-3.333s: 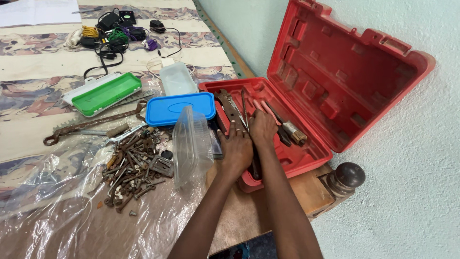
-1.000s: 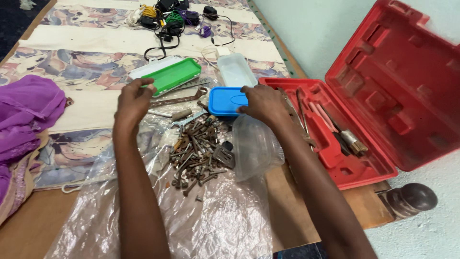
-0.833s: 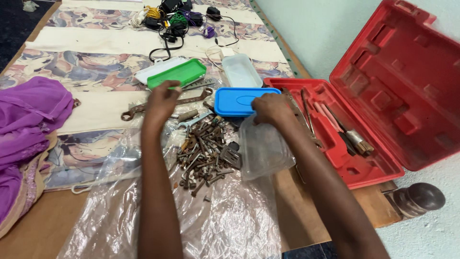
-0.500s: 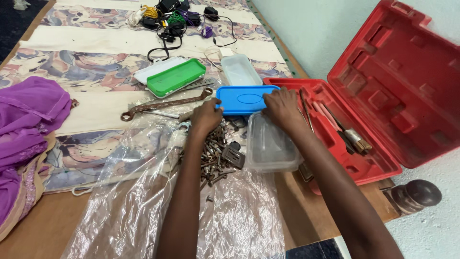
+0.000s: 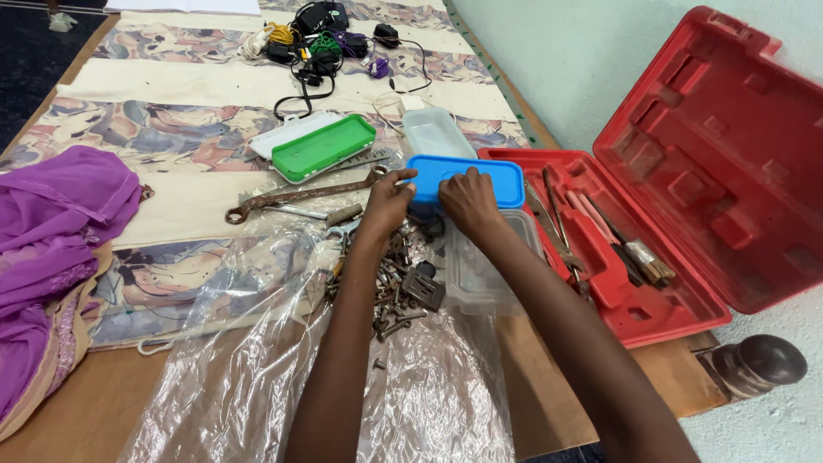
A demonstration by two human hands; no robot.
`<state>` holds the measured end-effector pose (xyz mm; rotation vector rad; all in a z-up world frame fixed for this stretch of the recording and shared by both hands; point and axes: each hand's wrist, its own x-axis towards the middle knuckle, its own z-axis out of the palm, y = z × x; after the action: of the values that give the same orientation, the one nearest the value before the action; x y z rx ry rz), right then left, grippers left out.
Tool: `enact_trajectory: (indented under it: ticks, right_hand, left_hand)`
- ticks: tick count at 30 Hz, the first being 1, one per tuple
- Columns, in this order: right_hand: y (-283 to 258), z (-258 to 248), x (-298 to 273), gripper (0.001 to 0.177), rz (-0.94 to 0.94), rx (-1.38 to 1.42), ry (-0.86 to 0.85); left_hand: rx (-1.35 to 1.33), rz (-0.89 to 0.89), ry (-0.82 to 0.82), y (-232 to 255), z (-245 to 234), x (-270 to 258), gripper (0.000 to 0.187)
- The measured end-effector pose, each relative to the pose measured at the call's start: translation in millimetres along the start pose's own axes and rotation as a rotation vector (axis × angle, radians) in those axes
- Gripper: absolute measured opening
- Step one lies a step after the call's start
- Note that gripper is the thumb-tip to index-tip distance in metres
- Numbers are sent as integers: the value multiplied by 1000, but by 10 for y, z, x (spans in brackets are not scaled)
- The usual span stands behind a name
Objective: The person organizes a collection of metal tools and hardware from a pile on a table into a red toolbox. They pick up items such as pliers, wrenches, and a hammer, placing them into the toolbox and a small clear container. The person also moves small plastic containers on the table to make space.
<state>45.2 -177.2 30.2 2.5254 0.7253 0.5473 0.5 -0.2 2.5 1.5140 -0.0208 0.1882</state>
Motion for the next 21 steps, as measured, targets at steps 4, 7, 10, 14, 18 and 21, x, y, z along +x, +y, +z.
enact_trajectory:
  ticks: [4, 7, 10, 14, 18, 21]
  right_hand:
    - [191, 249, 63, 14, 7, -8, -70]
    - [357, 268, -35, 9, 8, 4, 33]
    - [522, 207, -134, 6, -8, -23, 193]
    - [660, 179, -232, 18, -22, -9, 285]
    - [889, 40, -175, 13, 53, 143, 240]
    - [1178, -212, -208, 15, 295, 287, 294]
  left_hand:
    - [-92, -25, 26, 122, -12, -36, 33]
    - [-106, -17, 83, 141, -69, -38, 31]
    - [-90, -53, 95, 131, -78, -15, 32]
    - [-59, -110, 105, 84, -74, 52, 30]
    - [47, 5, 167, 6, -54, 291, 31]
    - [347, 224, 253, -52, 37, 417, 32]
